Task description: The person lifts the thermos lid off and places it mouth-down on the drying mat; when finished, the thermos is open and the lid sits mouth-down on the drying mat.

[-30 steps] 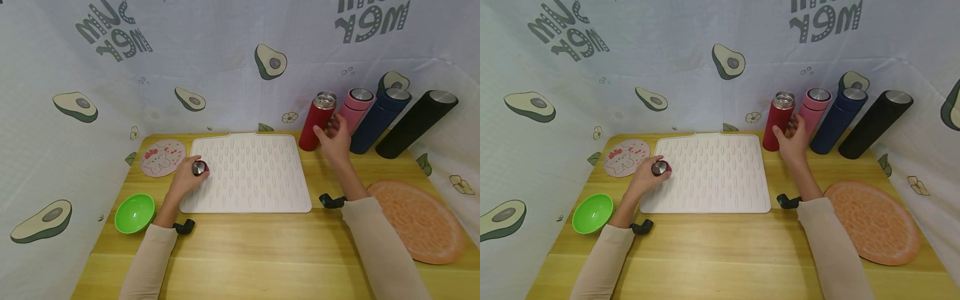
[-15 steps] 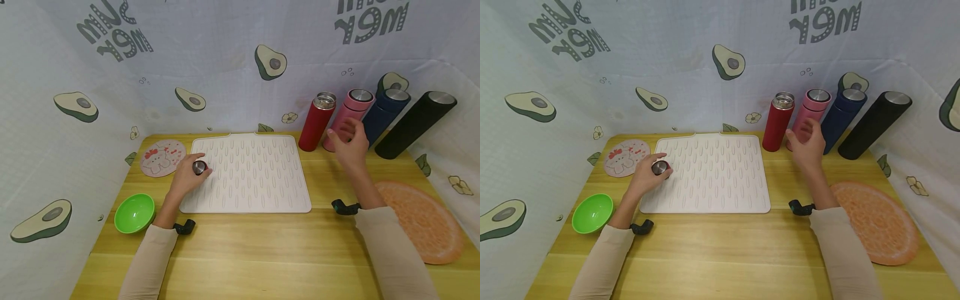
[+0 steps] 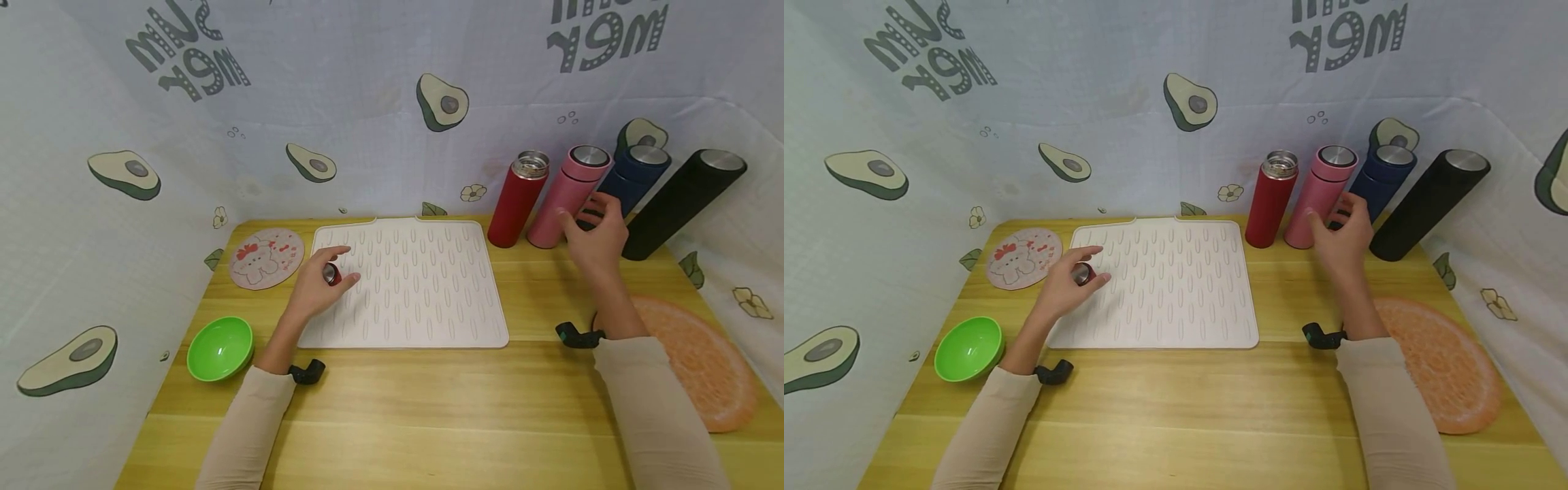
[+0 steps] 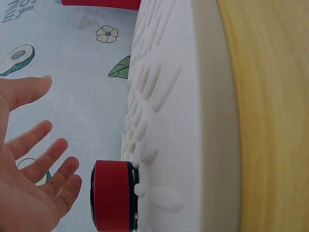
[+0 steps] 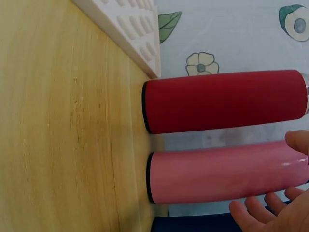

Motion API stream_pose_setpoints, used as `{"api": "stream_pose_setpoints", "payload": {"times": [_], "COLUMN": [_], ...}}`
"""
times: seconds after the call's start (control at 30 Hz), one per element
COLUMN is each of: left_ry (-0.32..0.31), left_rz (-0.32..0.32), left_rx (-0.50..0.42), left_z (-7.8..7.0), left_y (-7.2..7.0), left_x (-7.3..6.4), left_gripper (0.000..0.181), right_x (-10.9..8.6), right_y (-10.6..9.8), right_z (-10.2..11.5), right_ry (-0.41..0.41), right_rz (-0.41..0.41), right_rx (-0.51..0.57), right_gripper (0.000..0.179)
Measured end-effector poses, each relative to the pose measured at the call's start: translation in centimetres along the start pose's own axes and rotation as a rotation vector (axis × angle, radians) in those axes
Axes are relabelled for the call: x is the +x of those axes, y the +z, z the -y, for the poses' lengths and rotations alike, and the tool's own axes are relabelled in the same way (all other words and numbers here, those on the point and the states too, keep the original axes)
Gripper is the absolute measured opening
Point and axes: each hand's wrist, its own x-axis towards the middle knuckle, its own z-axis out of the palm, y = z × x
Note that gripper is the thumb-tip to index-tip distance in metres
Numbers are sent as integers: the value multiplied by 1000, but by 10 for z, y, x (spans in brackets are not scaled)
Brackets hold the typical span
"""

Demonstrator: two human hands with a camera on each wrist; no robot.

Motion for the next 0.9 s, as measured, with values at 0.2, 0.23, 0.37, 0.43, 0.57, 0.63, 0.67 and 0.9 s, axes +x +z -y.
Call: {"api": "stream_pose_setpoints", "payload": {"times": [0.2, 0.23, 0.37, 0.43, 0.57, 0.63, 0.67, 0.9], "left_ry": [30, 34, 43, 48, 61, 72, 78, 124], "left_rz": [16, 20, 44, 57, 72, 78, 81, 107], "left_rx": [-48, -60, -120, -142, -161, -171, -174, -210], "left_z": [-6, -7, -10, -13, -18, -21, -22, -28], "left_y": [4, 5, 11, 14, 21, 25, 26, 33], "left_x": [3, 3, 7, 9, 13, 16, 17, 19], "left_gripper": [60, 60, 62, 63, 63, 62, 62, 63], "right_x": [9, 11, 16, 18, 23, 25, 26, 26], "right_y": [6, 8, 15, 18, 23, 25, 25, 27], "right_z": [-3, -3, -3, -3, -4, -4, -5, -7], "right_ry": [47, 53, 84, 104, 137, 146, 149, 115], "right_rz": [38, 51, 89, 94, 89, 86, 82, 32], "right_rx": [37, 56, 107, 120, 138, 141, 141, 149], "right_gripper": [72, 73, 77, 78, 78, 77, 76, 71]}}
